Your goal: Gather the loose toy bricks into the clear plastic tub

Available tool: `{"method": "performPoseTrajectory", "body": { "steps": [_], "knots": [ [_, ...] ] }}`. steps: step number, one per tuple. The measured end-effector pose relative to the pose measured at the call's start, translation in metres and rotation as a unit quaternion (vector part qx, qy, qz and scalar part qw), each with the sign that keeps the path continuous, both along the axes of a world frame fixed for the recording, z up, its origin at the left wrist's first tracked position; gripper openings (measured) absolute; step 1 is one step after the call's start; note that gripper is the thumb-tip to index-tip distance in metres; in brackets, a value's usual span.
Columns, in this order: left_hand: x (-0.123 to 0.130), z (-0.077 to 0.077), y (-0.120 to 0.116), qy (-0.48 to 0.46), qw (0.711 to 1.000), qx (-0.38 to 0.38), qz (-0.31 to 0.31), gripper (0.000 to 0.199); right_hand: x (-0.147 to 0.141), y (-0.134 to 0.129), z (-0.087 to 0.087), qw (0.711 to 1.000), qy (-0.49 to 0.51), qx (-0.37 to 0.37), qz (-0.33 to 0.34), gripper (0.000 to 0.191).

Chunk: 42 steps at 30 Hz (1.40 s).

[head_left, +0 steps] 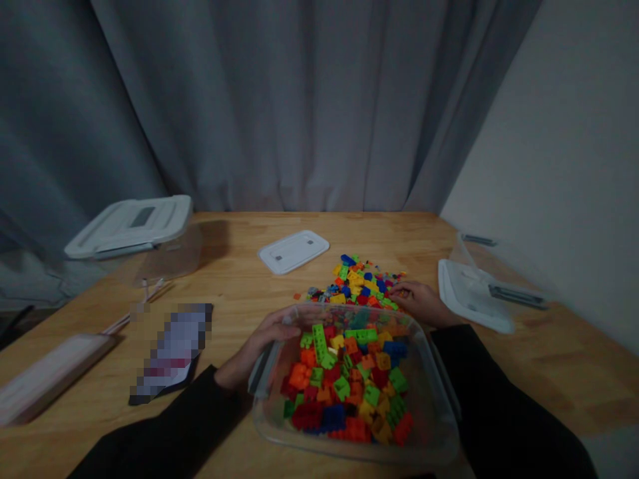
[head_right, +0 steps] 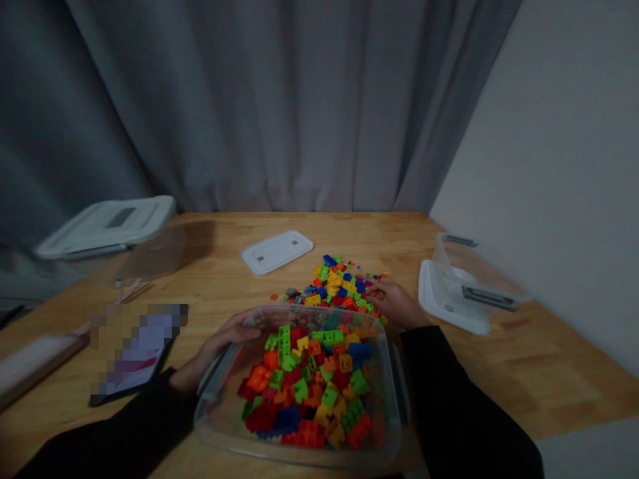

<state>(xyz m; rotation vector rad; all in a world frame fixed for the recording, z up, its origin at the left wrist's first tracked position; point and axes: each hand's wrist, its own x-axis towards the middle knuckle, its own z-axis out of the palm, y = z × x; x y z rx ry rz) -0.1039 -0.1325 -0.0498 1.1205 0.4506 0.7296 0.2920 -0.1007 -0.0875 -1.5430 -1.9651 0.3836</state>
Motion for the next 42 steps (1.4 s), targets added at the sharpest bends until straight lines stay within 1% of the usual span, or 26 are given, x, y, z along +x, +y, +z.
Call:
{"method": "performPoseTrajectory", "body": {
  "steps": [3,6,13,19,24,29,32,42],
  "knots": [
    [0.0005,0.0010,-0.0010,-0.001,1.000,-0.002,0.009,0.053,-0.0024,-0.0026,0.0046,1.000,-0.002,0.008,0.004,0.017],
    [0.0015,0.0030,-0.0020,-0.005,1.000,0.001,0.003,0.053,-0.0037,-0.0038,0.0065,1.000,-0.001,0.008,0.001,0.016],
    [0.0016,0.0019,0.0016,-0.006,1.000,0.027,-0.010,0.051,-0.0030,-0.0026,0.0045,1.000,-0.010,0.019,-0.003,0.014],
    [-0.0004,-0.0013,0.0001,0.000,1.000,0.019,0.013,0.053,-0.0025,-0.0015,0.0029,0.999,-0.022,0.030,-0.006,0.013],
    [0.0001,0.0011,-0.0009,0.013,1.000,0.023,0.016,0.052,-0.0022,-0.0022,0.0045,0.999,-0.026,0.029,-0.004,0.011],
    [0.0008,0.0026,-0.0018,0.004,1.000,0.013,0.014,0.053,0.0009,-0.0003,0.0000,0.999,-0.035,0.040,-0.006,0.012],
    [0.0006,0.0033,-0.0015,0.003,1.000,0.019,0.010,0.052,0.0020,0.0007,-0.0020,0.998,-0.038,0.044,-0.002,0.013],
    [0.0028,0.0053,-0.0006,-0.002,1.000,0.025,0.009,0.050,0.0005,-0.0014,0.0025,0.999,-0.019,0.048,-0.007,0.017]
  ]
}}
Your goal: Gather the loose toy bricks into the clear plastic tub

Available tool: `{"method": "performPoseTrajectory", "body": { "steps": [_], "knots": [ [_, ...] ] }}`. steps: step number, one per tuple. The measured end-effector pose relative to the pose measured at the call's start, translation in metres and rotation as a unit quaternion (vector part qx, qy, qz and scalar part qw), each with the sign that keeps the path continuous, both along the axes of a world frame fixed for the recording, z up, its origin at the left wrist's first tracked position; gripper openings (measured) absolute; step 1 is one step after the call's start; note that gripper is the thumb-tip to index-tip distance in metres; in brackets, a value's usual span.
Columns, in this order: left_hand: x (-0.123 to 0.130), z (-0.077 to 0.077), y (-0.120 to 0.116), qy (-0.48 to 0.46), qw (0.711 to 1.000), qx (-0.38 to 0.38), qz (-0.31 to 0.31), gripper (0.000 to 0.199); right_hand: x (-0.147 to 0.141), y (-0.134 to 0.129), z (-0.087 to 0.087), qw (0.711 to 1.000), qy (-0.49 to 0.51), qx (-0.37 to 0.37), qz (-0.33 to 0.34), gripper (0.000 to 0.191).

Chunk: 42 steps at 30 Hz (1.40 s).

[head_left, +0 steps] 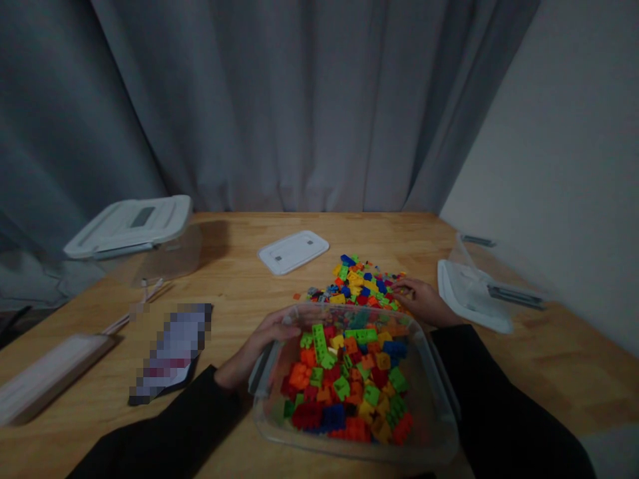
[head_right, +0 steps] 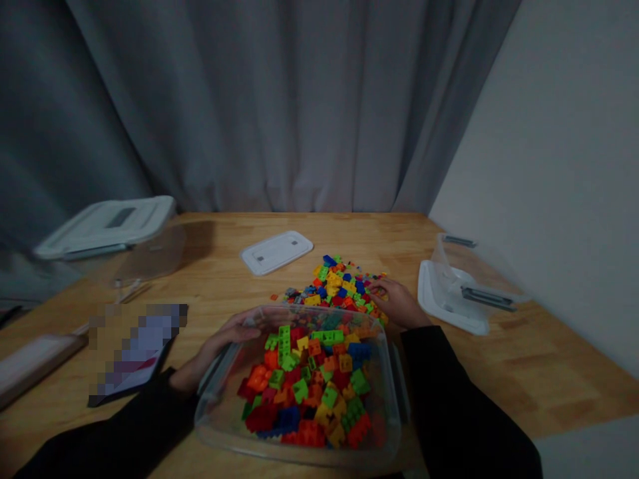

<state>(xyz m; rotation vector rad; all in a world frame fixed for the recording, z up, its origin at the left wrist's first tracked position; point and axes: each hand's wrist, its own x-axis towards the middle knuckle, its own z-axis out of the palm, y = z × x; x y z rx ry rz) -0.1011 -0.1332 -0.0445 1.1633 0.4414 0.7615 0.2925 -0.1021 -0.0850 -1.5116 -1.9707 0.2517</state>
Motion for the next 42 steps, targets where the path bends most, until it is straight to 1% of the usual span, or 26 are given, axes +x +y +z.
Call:
{"method": "performPoseTrajectory", "body": {
  "steps": [6,9,14,21,25,31,33,37,42],
  "knots": [
    [-0.0027,-0.0017,-0.0003,0.010,1.000,-0.001,-0.001,0.052,-0.0009,-0.0004,-0.0002,1.000,-0.003,-0.023,0.002,0.018],
    [-0.0032,-0.0037,-0.0005,0.014,1.000,-0.002,0.013,0.052,-0.0021,-0.0008,0.0003,1.000,-0.002,-0.023,0.004,0.018],
    [-0.0035,-0.0057,0.0019,0.017,1.000,0.012,0.014,0.051,-0.0029,-0.0001,-0.0013,0.999,0.001,-0.050,-0.004,0.020],
    [-0.0023,-0.0015,0.0005,0.012,1.000,-0.001,0.000,0.052,-0.0024,0.0019,-0.0049,1.000,0.007,-0.025,0.006,0.018],
    [-0.0036,-0.0038,-0.0001,0.014,1.000,-0.012,0.013,0.050,-0.0042,0.0009,-0.0027,1.000,0.005,-0.016,0.001,0.018],
    [-0.0034,-0.0030,0.0007,0.004,1.000,-0.011,-0.023,0.053,-0.0068,-0.0010,-0.0004,0.999,0.024,-0.035,0.011,0.019],
    [-0.0027,-0.0023,0.0004,0.005,1.000,-0.007,-0.017,0.052,-0.0073,-0.0008,-0.0016,0.999,0.030,-0.037,0.010,0.019],
    [-0.0026,-0.0034,-0.0003,0.013,1.000,-0.008,0.015,0.051,-0.0079,0.0001,-0.0034,0.998,0.051,-0.048,0.010,0.019],
    [-0.0035,-0.0046,0.0010,0.012,1.000,-0.003,0.002,0.052,-0.0076,-0.0001,-0.0020,0.997,0.065,-0.040,0.006,0.020]
  ]
}}
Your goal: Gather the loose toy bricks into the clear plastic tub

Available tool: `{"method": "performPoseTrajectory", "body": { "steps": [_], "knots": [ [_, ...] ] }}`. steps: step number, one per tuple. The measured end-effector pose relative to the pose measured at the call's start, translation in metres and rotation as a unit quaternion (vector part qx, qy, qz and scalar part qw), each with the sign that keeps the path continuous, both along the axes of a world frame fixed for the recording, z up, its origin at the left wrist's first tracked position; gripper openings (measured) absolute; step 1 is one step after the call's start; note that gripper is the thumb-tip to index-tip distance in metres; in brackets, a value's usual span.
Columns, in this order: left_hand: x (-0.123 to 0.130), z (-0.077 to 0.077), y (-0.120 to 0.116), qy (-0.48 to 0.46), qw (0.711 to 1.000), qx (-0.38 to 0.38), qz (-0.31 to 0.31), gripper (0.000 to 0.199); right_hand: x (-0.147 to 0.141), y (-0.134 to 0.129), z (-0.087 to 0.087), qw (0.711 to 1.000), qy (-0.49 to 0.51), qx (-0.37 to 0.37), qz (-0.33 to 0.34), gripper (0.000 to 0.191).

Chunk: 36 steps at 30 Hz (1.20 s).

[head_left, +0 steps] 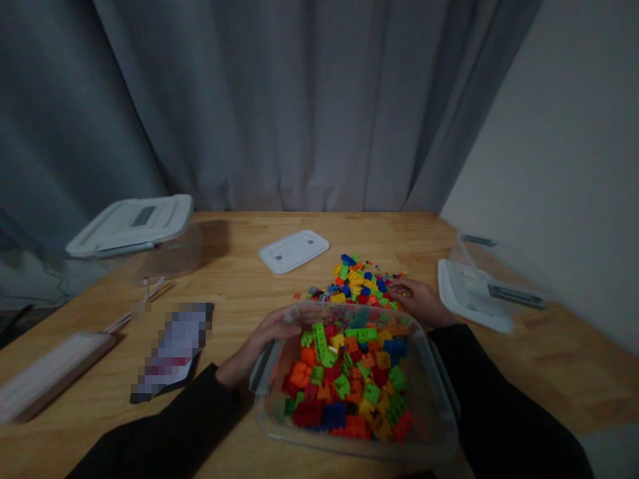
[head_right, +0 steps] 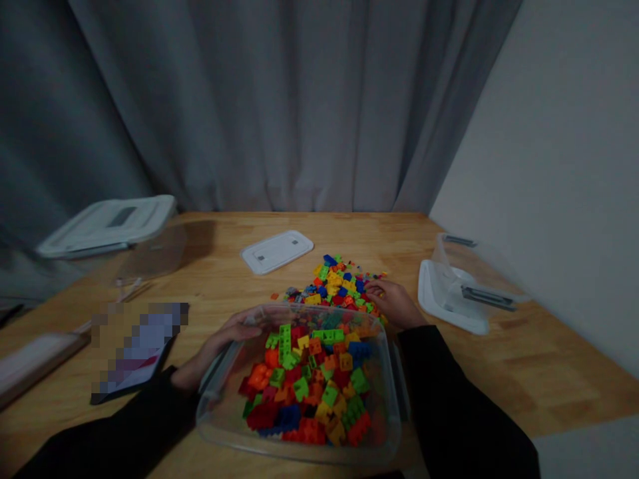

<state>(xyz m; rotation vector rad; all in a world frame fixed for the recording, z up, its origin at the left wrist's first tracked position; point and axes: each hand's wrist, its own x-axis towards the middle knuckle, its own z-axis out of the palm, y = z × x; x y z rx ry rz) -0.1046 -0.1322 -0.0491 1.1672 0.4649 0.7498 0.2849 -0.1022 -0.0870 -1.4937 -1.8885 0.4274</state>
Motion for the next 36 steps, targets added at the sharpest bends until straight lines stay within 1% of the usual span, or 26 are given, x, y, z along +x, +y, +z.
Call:
{"method": "performPoseTrajectory", "body": {
  "steps": [7,11,15,21,27,30,36],
  "knots": [
    [0.001,0.000,0.000,0.003,1.000,-0.010,0.017,0.051,0.001,0.000,0.001,0.999,0.036,0.004,-0.006,0.020],
    [0.002,0.001,0.000,-0.006,1.000,0.000,0.020,0.048,0.001,0.000,0.002,0.998,0.060,0.015,-0.018,0.020],
    [0.002,0.004,-0.001,-0.008,1.000,0.006,0.007,0.049,-0.002,-0.002,0.007,0.995,0.096,0.016,-0.027,0.022],
    [0.003,0.005,-0.004,-0.008,1.000,-0.020,0.022,0.049,-0.010,-0.008,0.018,0.985,0.168,0.019,-0.030,0.031],
    [0.003,0.003,0.000,-0.018,1.000,0.006,0.002,0.048,-0.016,-0.013,0.027,0.963,0.268,-0.003,-0.029,0.040],
    [0.002,0.002,0.002,-0.015,1.000,0.009,-0.004,0.048,-0.017,-0.018,0.031,0.952,0.306,-0.006,-0.013,0.038],
    [0.002,0.000,0.000,-0.007,1.000,0.005,0.013,0.049,-0.021,-0.024,0.037,0.927,0.375,-0.026,0.003,0.037]
  ]
}}
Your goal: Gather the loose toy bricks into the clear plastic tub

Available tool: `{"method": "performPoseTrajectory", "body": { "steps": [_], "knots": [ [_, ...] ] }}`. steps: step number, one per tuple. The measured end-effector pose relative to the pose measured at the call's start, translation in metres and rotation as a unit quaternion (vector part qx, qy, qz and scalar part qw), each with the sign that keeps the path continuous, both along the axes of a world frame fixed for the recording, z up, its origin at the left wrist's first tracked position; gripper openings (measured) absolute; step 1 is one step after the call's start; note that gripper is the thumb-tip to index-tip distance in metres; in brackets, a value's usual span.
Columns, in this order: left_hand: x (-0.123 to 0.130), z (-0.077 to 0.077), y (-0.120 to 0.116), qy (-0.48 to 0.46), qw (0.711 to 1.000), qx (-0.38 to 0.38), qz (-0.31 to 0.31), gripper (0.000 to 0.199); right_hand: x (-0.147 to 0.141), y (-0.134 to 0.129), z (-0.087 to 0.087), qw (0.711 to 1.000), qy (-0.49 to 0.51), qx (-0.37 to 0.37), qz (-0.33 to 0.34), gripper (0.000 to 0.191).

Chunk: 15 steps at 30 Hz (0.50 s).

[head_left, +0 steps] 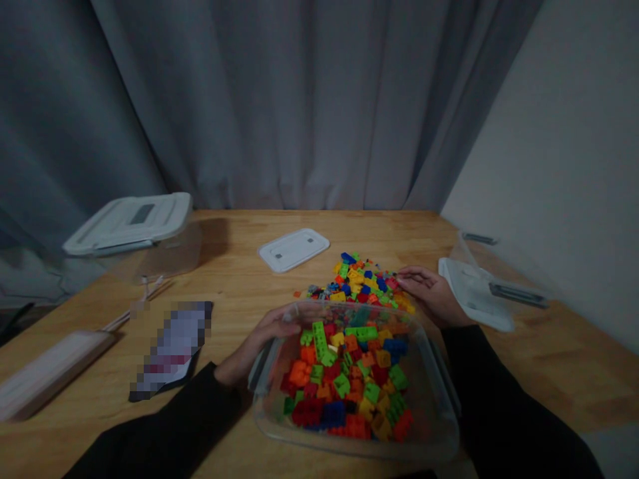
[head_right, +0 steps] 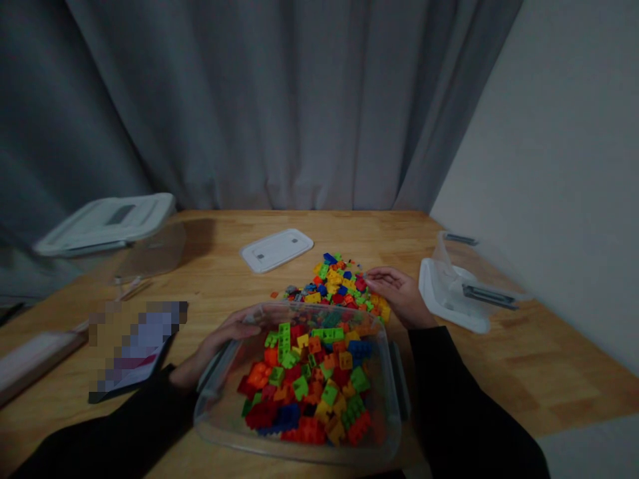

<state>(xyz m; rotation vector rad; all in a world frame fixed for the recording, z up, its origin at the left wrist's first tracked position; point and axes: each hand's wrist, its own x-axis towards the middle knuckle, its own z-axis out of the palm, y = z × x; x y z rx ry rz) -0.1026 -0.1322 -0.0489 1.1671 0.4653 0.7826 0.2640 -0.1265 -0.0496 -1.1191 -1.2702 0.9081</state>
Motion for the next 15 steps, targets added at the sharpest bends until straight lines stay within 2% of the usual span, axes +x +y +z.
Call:
{"method": "performPoseTrajectory", "body": {
  "steps": [8,15],
  "knots": [
    [0.0000,0.0065,-0.0025,0.017,1.000,0.000,0.010,0.047,-0.0014,-0.0075,0.0058,0.998,0.039,-0.020,0.038,0.037],
    [0.0002,-0.0018,0.0009,-0.004,1.000,-0.010,0.004,0.052,0.0051,-0.0096,-0.0008,0.987,0.042,0.003,0.155,0.028]
  ]
}}
